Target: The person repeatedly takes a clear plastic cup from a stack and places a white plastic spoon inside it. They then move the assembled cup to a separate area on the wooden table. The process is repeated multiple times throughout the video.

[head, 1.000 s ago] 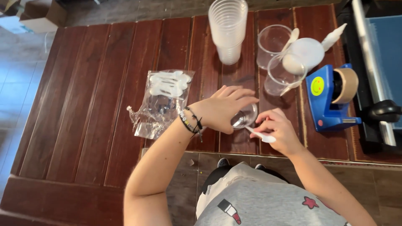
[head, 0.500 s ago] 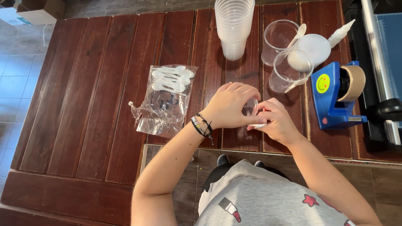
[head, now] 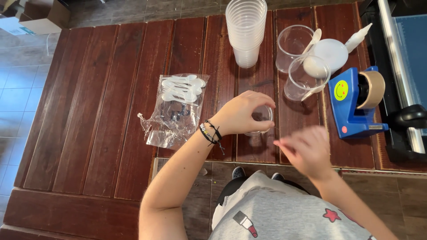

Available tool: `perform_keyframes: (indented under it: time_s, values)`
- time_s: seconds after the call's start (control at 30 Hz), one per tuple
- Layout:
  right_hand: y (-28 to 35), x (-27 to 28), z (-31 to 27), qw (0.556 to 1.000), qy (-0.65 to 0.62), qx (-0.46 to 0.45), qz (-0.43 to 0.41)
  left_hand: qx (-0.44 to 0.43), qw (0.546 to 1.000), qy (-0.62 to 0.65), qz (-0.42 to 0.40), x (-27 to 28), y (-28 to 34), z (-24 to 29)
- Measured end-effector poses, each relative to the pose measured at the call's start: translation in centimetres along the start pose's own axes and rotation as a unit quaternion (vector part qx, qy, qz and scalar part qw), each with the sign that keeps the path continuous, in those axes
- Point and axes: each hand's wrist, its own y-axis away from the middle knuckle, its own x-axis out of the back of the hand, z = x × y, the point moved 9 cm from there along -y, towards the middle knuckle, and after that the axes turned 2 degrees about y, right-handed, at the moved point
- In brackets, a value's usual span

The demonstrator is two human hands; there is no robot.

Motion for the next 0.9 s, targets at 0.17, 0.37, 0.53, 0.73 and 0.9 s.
perform_keyframes:
  time_s: [0.17, 0.37, 0.53, 0.73, 0.9]
  values:
    - [1.6, 0.1, -1.9, 0.999, 0.041, -0.028, -0.006, -0.013, 1.000, 0.023, -0.006, 0.4, 0.0, 0.5]
    - [1.0, -3.8, -0.3, 0.993, 0.076, -0.086, -0.024, -0.011, 1.000, 0.024, 0.002, 0.3, 0.0, 0.2]
    - [1.5, -5.1, 0.6, 0.988, 0.062, -0.140, -0.019, -0.018, 0.999, 0.026, 0.013, 0.5, 0.1, 0.3]
    - [1.3, -6.5, 1.4, 0.981, 0.073, -0.175, -0.041, 0.002, 0.999, 0.036, 0.022, 0.2, 0.2, -0.2]
    - [-1.1, -6.0, 0.7, 0.972, 0.119, -0.184, -0.082, -0.005, 0.999, 0.039, 0.024, -0.1, 0.3, -0.3]
